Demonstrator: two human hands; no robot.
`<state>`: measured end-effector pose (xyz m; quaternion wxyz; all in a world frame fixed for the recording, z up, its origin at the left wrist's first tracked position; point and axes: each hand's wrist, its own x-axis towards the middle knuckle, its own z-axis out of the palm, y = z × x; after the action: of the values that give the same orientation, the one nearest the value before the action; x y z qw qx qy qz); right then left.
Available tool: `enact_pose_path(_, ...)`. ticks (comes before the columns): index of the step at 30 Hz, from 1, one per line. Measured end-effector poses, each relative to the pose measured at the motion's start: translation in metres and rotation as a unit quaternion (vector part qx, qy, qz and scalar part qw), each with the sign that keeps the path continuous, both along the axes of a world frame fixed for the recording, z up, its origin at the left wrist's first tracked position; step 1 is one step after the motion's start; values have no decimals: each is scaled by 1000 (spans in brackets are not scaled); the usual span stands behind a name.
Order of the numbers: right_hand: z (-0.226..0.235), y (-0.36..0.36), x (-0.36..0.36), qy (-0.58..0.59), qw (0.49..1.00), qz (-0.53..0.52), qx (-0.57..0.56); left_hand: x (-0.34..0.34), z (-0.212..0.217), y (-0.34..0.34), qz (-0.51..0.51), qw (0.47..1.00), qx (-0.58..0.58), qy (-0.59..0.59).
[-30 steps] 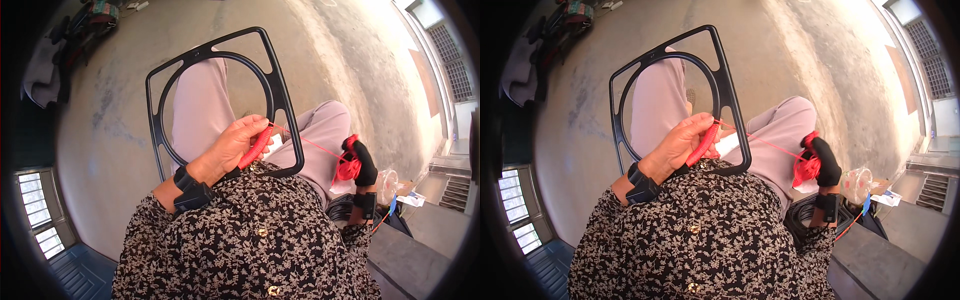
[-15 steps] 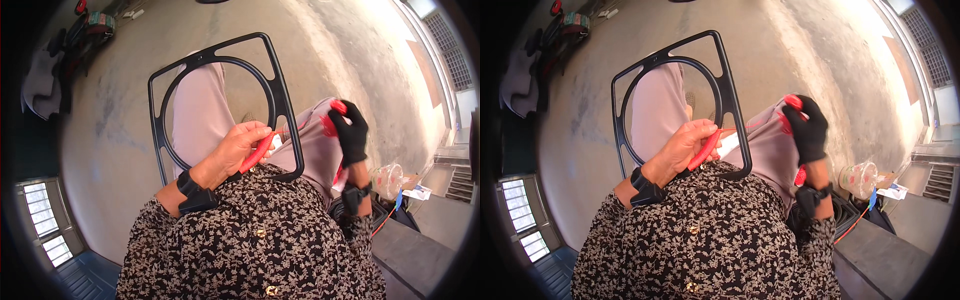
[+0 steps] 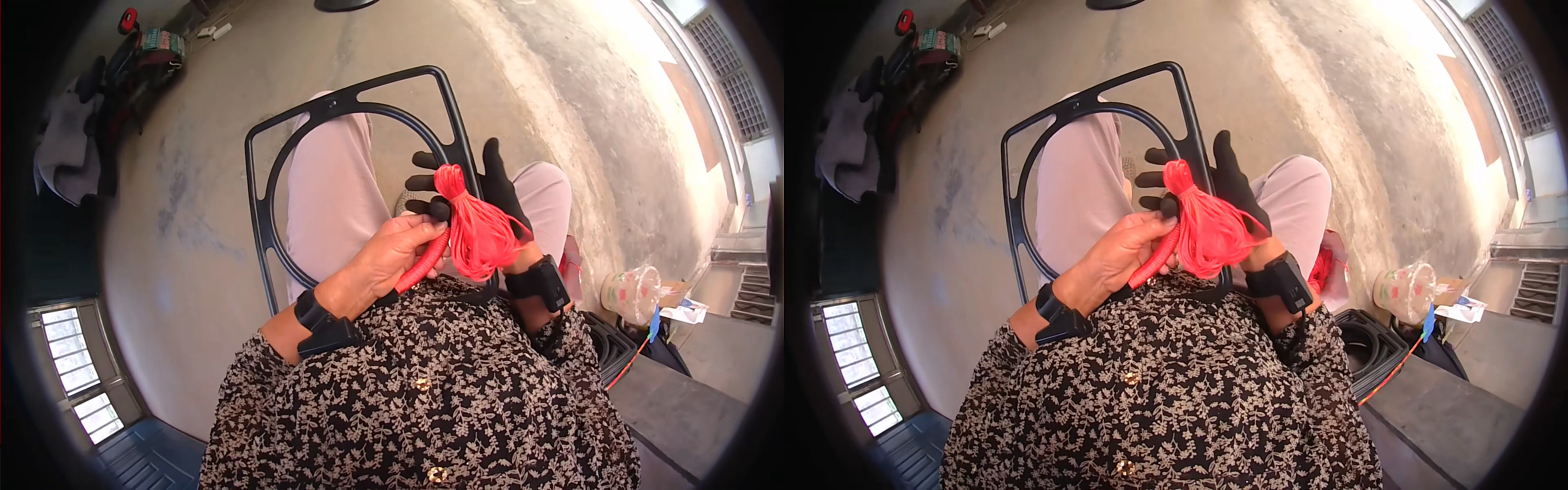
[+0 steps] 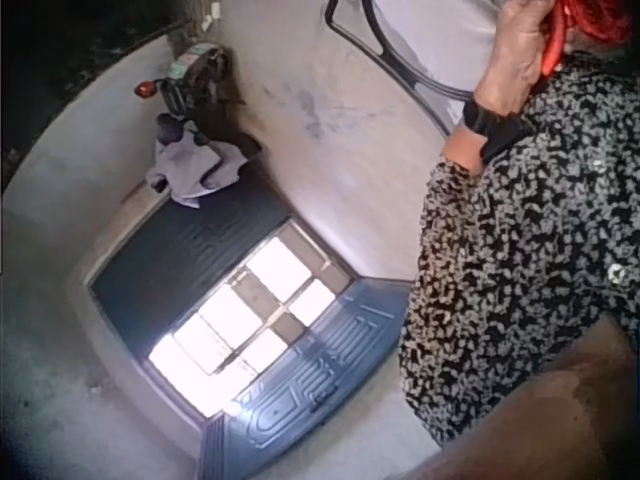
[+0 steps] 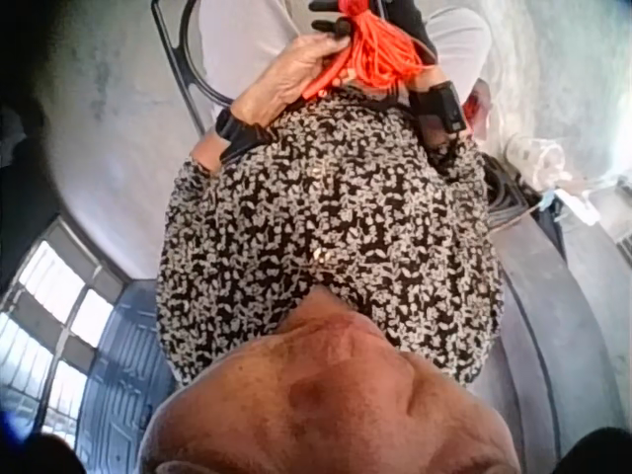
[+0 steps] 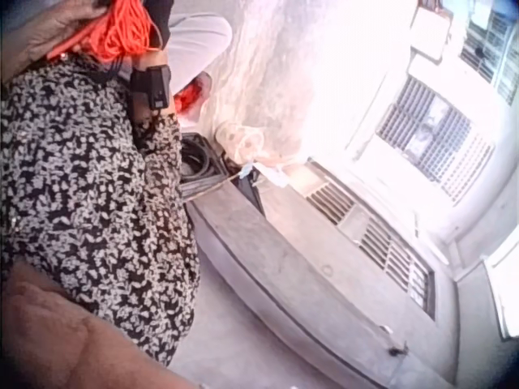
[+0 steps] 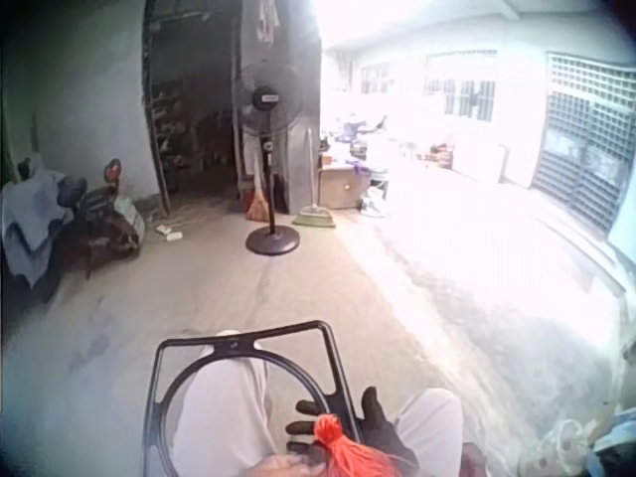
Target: Winding a red rope around a circular black plastic frame.
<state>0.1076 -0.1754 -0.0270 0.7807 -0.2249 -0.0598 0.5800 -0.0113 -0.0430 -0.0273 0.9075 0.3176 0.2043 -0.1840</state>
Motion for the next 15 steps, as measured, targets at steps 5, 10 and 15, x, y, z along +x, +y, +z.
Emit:
enact_pose_path(5,11,-18,-5,-299,921,-18,-250,1,-18,-2,58,998,31,-8)
enact_pose_path(10,16,-49,-34,-345,872,44,-344,-4,-24,0,49,996,67,-13)
enact_pose_path(15,8,-46,-45,-442,816,-15,-371,-2,-21,2,35,998,49,-32)
